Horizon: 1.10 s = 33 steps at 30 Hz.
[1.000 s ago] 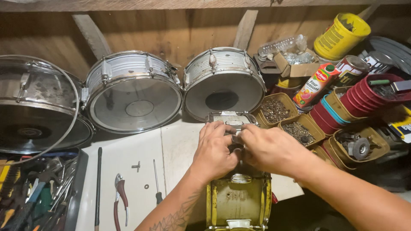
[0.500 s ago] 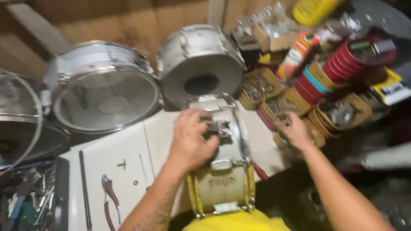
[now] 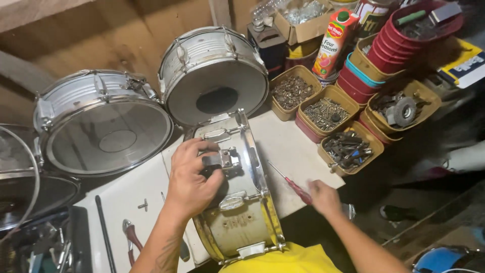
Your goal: Repairing a snare drum by removing hardware components using a screwdriver
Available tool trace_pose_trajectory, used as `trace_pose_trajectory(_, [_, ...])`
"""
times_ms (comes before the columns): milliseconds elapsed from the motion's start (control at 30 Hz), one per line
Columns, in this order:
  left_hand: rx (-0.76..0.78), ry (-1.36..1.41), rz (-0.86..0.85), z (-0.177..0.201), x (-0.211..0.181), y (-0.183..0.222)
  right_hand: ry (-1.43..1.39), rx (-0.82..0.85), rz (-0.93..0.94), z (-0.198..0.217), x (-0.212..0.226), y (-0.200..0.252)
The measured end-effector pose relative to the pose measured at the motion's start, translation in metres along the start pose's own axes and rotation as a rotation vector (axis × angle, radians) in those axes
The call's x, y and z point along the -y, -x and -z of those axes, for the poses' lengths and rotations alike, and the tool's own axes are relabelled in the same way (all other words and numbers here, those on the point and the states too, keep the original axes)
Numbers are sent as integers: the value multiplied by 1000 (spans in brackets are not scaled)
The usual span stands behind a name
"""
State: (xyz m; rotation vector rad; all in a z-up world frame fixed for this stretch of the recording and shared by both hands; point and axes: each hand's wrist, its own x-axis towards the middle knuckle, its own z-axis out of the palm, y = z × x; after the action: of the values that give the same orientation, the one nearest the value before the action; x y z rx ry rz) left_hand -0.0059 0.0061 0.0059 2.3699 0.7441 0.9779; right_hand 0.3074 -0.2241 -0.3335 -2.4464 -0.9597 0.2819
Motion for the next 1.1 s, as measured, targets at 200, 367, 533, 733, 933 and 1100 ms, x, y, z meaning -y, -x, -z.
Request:
trace_pose_trajectory(200, [-17,-24,-56,-1,1,1,34,485,-257,11,-29,-33])
trace_pose_trajectory(367, [-22,-29,-55,0,0,4,133,510,-225,44,17,-37])
trace_pose_trajectory(533, [-29,-28,-49,-1,-1,6,17,-141,116,69,51,-44])
trace_pose_trajectory(733, [-28,-32,-35,-1,-2,8,192,392,333,121,131,8])
trace_pose_trajectory(933, [-41,-26,-35,0,-1,4,531,521,306,65,93,16])
trace_pose_trajectory(1100, [-22,-7,-39,1,-2,5,541,471,249,1,24,9])
